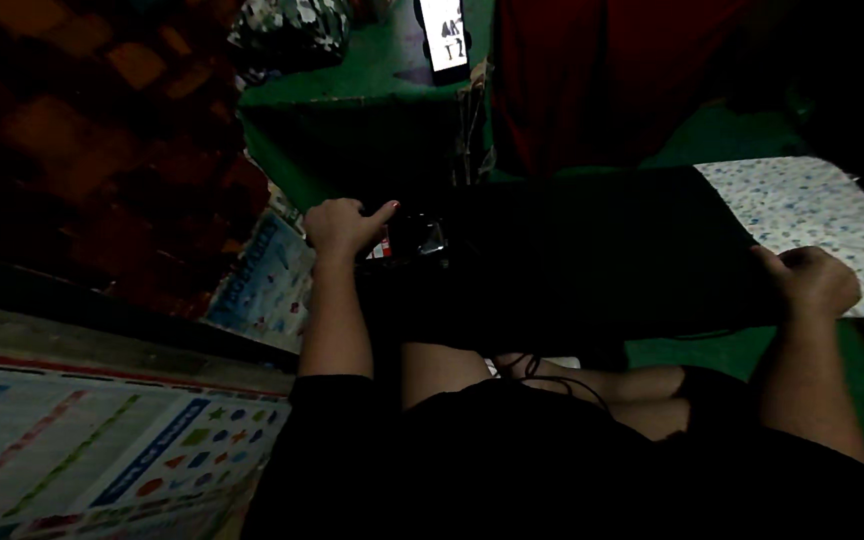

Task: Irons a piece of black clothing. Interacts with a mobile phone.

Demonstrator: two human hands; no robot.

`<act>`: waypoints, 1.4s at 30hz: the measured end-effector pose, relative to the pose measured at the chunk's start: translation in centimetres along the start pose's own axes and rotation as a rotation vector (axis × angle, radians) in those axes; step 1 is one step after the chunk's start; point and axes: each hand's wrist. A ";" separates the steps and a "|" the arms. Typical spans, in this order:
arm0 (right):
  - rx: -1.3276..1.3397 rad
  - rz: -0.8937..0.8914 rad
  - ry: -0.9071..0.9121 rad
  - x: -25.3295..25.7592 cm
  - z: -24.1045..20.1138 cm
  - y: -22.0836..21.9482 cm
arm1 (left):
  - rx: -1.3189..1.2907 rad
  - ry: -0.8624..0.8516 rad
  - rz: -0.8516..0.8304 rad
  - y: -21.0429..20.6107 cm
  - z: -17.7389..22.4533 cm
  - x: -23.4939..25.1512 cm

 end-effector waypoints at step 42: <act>0.028 -0.016 0.051 -1.0 -0.2 0.7 | -0.048 0.163 0.071 0.0 -3.5 -3.7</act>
Point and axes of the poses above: each hand's wrist, its own x-axis towards the middle knuckle, its own y-axis out of the back of the hand, z = x × y, and after that the axes turned 11 degrees about -y, right-handed
